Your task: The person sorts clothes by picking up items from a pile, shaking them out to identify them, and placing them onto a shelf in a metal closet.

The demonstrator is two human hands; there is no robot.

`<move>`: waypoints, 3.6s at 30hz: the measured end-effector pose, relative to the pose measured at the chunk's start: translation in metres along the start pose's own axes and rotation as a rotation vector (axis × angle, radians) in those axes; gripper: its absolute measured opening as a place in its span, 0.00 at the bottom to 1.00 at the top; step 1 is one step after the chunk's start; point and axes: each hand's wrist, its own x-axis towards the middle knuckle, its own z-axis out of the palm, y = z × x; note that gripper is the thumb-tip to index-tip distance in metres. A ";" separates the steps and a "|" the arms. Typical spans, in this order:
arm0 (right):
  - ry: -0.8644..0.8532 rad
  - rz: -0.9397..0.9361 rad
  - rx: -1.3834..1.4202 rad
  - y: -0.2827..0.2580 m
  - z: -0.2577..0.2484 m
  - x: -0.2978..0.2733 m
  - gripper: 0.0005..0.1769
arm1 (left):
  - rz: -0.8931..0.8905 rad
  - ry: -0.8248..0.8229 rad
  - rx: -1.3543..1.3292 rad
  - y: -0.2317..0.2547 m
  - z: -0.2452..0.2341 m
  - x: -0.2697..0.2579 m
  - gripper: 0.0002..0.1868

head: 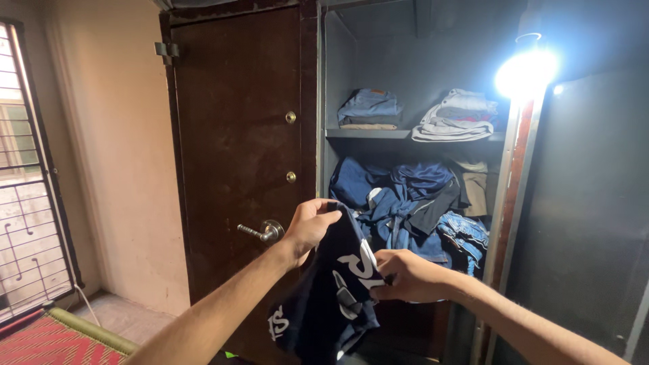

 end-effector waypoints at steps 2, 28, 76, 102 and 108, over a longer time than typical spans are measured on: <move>-0.050 0.031 -0.024 0.005 -0.003 -0.001 0.12 | -0.003 0.005 0.025 -0.011 -0.006 0.004 0.12; 0.411 0.320 -0.146 0.041 -0.058 -0.012 0.18 | -0.106 0.055 0.376 -0.066 -0.020 0.018 0.08; 0.880 0.021 1.844 0.224 0.081 -0.073 0.24 | -0.091 -0.103 -1.192 -0.154 0.043 -0.034 0.42; 0.863 -0.084 1.850 0.267 0.099 -0.094 0.23 | -0.503 -0.536 -0.648 -0.180 -0.012 -0.035 0.32; 0.849 -0.114 1.860 0.292 0.113 -0.101 0.23 | -0.385 -0.347 -0.089 -0.174 -0.030 0.001 0.24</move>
